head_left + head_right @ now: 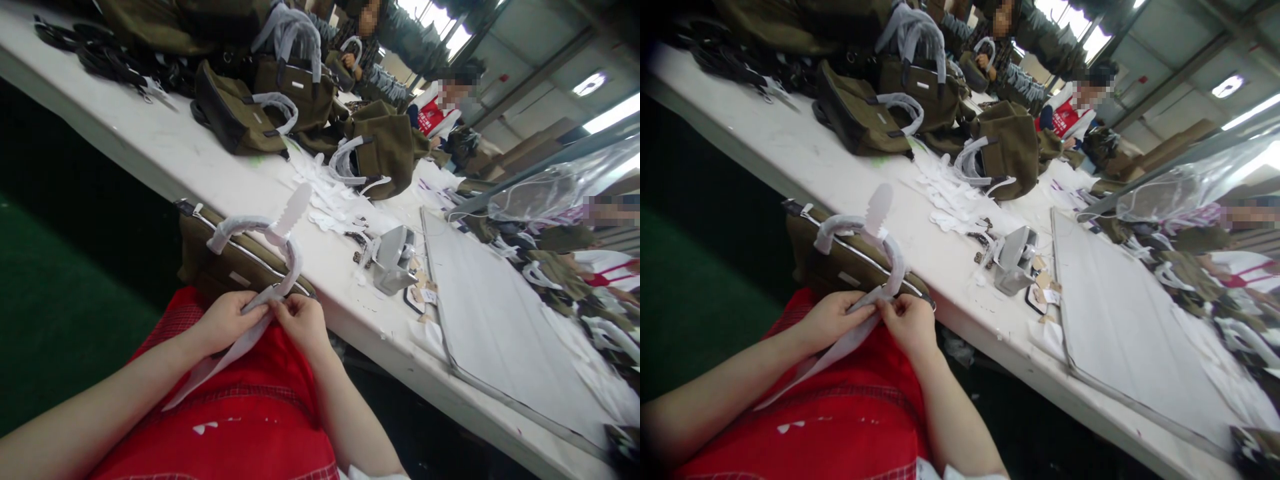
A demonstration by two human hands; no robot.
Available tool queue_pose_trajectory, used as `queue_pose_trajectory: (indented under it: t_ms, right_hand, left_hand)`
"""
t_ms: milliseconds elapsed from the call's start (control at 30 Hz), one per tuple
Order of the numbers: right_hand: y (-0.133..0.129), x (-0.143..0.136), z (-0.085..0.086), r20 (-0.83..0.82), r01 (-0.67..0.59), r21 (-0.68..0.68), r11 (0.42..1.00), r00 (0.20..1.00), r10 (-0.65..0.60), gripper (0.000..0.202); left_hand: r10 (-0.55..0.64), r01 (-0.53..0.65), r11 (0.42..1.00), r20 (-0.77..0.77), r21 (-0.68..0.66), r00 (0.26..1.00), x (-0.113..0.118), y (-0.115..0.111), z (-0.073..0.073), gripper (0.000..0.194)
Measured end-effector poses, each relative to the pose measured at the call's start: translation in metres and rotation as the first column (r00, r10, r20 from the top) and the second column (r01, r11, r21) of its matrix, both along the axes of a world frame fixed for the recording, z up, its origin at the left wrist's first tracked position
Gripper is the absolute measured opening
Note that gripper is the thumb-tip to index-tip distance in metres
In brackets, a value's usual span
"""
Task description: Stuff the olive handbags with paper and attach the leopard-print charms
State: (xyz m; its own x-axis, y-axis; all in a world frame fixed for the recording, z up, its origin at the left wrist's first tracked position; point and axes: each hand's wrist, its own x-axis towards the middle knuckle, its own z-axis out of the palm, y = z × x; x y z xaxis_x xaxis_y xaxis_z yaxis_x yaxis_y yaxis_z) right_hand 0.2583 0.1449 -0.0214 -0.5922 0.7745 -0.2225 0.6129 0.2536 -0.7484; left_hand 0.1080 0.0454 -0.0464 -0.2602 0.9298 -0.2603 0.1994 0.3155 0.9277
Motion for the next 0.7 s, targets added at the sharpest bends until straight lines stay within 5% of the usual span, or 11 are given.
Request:
queue_pose_trajectory:
  t_ms: [233,333,400,500,700]
  right_hand:
    - [-0.001,0.0,0.0,0.076,0.014,0.01,1.0,0.997,-0.014,0.045]
    - [-0.001,0.005,-0.004,-0.015,-0.004,-0.105,0.994,1.0,0.003,0.044]
    - [-0.001,0.009,-0.006,-0.157,-0.052,-0.327,0.944,0.988,0.0,0.039]
    - [0.0,0.014,-0.007,-0.283,-0.105,-0.603,0.791,0.955,-0.089,0.036]
    - [-0.002,0.006,-0.005,-0.234,-0.041,-0.692,0.721,0.957,-0.17,0.023]
  left_hand:
    - [0.064,-0.067,0.998,0.147,0.016,0.987,0.001,-0.001,0.001,0.044]
    - [0.114,-0.112,0.993,0.129,-0.019,0.985,0.001,0.001,0.0,0.05]
    - [0.135,-0.13,0.99,0.139,-0.045,0.981,0.0,0.003,0.001,0.053]
    - [0.134,-0.118,0.989,0.21,-0.086,0.969,-0.001,0.005,0.002,0.057]
    - [0.089,-0.079,0.995,0.217,-0.057,0.972,0.0,0.001,0.002,0.057]
